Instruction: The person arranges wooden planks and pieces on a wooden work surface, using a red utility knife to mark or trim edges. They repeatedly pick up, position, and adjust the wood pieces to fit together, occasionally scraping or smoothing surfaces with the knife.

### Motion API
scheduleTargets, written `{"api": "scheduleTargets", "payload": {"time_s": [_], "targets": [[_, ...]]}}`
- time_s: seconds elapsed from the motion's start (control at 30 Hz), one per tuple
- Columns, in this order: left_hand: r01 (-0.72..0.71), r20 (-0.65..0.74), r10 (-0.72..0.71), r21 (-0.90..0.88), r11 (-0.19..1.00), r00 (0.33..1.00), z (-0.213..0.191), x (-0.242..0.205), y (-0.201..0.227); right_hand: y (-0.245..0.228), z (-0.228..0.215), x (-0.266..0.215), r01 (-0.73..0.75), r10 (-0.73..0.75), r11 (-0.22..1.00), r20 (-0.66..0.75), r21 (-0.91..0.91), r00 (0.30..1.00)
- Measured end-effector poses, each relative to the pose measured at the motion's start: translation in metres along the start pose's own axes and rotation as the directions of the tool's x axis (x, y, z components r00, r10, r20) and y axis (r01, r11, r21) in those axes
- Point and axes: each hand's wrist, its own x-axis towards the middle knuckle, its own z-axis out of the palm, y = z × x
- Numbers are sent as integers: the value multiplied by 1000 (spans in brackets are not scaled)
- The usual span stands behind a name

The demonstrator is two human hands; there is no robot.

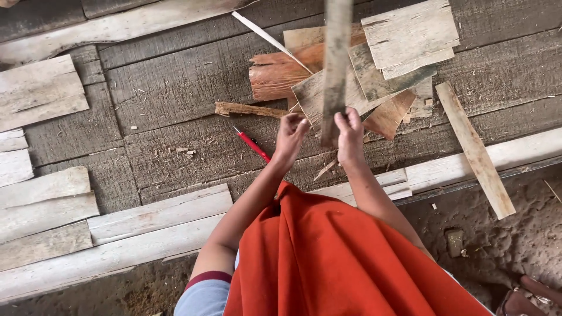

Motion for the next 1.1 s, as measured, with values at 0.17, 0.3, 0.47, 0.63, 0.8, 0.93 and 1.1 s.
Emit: {"api": "scheduleTargets", "payload": {"time_s": [0.17, 0.3, 0.47, 0.63, 0.8, 0.93, 1.1], "targets": [[82, 127, -71, -87, 993, 989, 24, 18, -4, 112, -39, 44, 92, -100, 995, -217, -46, 971], [-406, 61, 405, 273, 872, 912, 34, 12, 3, 41, -19, 5, 85, -112, 983, -164, -162, 980], [-608, -142, 612, 76, 790, 778, -1, 41, 0, 87, -22, 28, 159, -154, 987, -227, 2, 962], [-642, -545, 516, -54, 764, 660, -85, 47, 48, 132, -35, 43, 315, -345, 850, 5, -423, 938], [-491, -854, 43, -255, 833, 518, -140, 17, 65, 97, 20, -3, 137, -136, 952, 22, -274, 990], [-498, -865, -95, -370, 785, 492, -180, 13, 35, 108, 31, -17, -38, 117, 936, 208, -350, 971], [-553, -842, -112, -440, 708, 527, -192, 21, 8, 113, 31, 26, 568, -400, 249, 451, -784, 798]]}}
